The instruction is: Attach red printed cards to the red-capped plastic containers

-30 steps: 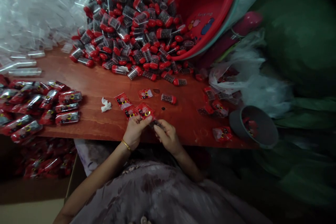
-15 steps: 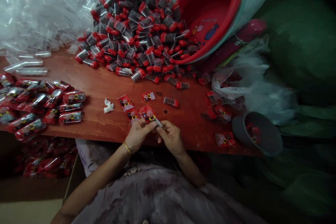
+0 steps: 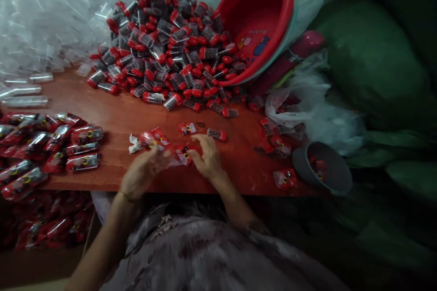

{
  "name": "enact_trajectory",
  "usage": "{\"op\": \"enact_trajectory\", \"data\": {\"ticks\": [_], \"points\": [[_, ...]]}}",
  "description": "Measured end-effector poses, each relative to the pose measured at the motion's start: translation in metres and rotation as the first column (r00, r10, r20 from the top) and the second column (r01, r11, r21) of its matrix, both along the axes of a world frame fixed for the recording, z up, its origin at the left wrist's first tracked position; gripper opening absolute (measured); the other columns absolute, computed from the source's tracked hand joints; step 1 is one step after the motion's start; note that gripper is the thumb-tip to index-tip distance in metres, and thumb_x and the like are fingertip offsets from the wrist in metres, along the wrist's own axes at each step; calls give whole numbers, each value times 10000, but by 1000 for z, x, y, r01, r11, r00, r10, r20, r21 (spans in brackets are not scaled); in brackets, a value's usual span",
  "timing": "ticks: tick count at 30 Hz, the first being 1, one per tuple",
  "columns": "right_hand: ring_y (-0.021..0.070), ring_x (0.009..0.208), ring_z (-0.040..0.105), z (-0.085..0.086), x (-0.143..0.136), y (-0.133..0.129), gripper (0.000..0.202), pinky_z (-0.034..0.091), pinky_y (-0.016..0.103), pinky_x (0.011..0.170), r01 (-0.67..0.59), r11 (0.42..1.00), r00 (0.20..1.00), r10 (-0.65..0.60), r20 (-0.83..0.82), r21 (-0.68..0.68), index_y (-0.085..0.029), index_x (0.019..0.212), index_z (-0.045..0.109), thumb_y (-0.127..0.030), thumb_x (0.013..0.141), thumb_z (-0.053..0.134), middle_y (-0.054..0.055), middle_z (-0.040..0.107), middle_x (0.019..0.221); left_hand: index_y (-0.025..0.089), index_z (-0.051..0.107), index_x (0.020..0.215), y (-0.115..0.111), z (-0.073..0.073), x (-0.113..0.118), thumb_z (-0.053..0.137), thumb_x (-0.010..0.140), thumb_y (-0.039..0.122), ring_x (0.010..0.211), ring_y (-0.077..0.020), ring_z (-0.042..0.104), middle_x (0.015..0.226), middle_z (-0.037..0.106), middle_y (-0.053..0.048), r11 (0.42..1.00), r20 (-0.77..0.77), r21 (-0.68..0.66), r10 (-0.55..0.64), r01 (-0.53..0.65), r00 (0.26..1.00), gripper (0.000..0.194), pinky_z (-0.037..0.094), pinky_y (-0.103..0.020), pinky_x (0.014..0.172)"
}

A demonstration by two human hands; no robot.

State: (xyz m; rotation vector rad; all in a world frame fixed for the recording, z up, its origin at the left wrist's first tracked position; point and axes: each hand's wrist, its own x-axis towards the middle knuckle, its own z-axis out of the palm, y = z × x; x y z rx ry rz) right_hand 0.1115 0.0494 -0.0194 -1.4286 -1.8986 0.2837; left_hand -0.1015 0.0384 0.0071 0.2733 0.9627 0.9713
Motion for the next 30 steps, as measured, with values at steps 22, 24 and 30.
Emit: {"op": "enact_trajectory", "data": {"ticks": [22,24,30], "points": [[291,1239,457,-47,62,-14,300,400,433,963,314,923,878,-372,301,224,-129,1061,617,-333,882,488,179,572,1257,299,722,965,13,-47,69,544,848,312,1314,-355,373,1291,583,-61,517,-910,96,392,851,-135,213,237,-581,1069],[284,1232,467,-47,61,-13,285,399,428,962,313,922,885,-371,282,229,-140,1043,624,-335,881,493,168,583,1247,302,724,949,15,-45,69,535,853,326,1294,-340,408,1265,605,-45,540,-915,98,380,836,-138,214,254,-563,1067],[277,1226,473,-43,58,-14,260,390,426,964,303,927,902,-354,246,223,-150,1016,635,-328,879,502,152,594,1240,181,547,1270,60,-27,78,465,874,416,1325,-332,360,1377,488,-150,623,-887,97,408,776,-216,467,263,-530,1067]]}}
